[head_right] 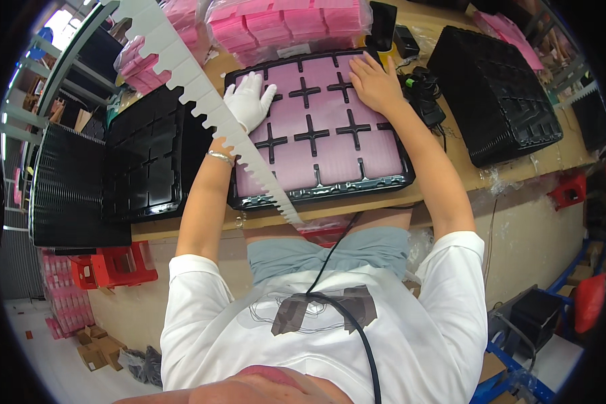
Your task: Applying foam inserts to plastic trays and stacking them as part of a manufacturing workflow.
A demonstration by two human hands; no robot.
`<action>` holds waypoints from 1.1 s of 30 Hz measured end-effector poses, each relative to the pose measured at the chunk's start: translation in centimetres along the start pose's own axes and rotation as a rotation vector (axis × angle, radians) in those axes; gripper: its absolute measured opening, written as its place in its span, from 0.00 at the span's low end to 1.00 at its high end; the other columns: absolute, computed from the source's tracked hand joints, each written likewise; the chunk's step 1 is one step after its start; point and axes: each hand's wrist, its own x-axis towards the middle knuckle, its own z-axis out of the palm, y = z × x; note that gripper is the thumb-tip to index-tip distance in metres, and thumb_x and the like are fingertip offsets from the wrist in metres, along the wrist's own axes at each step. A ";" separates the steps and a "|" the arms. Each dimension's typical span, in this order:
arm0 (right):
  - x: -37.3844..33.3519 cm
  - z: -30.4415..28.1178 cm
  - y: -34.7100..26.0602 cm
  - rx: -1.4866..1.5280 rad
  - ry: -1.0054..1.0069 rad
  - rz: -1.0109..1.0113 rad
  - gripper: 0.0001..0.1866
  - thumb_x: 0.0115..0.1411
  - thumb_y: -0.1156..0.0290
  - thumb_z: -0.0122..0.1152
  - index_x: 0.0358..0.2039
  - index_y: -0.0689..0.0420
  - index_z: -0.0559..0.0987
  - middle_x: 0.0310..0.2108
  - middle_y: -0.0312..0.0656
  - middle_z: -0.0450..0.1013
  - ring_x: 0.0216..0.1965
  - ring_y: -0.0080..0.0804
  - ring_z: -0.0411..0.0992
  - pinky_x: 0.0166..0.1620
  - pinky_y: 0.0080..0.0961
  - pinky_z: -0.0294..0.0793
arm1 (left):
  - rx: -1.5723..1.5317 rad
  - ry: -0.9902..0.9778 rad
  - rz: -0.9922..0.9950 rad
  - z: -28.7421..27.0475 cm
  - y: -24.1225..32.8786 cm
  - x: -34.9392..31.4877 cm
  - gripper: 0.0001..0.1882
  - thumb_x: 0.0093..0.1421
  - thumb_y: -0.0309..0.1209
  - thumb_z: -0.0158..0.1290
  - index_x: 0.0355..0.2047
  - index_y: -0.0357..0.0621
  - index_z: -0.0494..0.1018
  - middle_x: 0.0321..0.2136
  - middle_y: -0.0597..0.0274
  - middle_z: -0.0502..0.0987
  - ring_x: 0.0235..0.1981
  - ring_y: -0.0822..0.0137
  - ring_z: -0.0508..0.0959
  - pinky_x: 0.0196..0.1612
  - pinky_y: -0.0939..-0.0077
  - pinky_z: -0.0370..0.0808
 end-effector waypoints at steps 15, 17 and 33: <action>-4.6 -5.0 0.1 0.524 0.218 0.152 0.16 0.66 0.66 0.48 0.43 0.61 0.80 0.49 0.42 0.76 0.62 0.41 0.64 0.66 0.47 0.56 | 0.059 0.160 0.048 -3.0 -0.6 -3.2 0.28 0.64 0.49 0.48 0.45 0.30 0.75 0.45 0.36 0.76 0.48 0.42 0.74 0.54 0.53 0.68; -8.3 -6.7 -1.4 0.554 0.127 0.026 0.17 0.67 0.65 0.48 0.49 0.60 0.78 0.54 0.43 0.73 0.63 0.40 0.63 0.67 0.47 0.54 | -0.028 0.239 0.253 -2.8 0.5 -7.0 0.27 0.65 0.46 0.47 0.50 0.31 0.70 0.51 0.36 0.71 0.54 0.42 0.70 0.57 0.54 0.66; -18.2 -15.4 -2.0 0.287 -0.114 -0.325 0.16 0.65 0.66 0.53 0.45 0.62 0.81 0.49 0.44 0.77 0.57 0.35 0.71 0.68 0.46 0.54 | -0.058 -0.200 0.416 -11.8 2.1 -19.7 0.16 0.66 0.39 0.47 0.44 0.43 0.77 0.45 0.55 0.80 0.45 0.55 0.79 0.52 0.62 0.71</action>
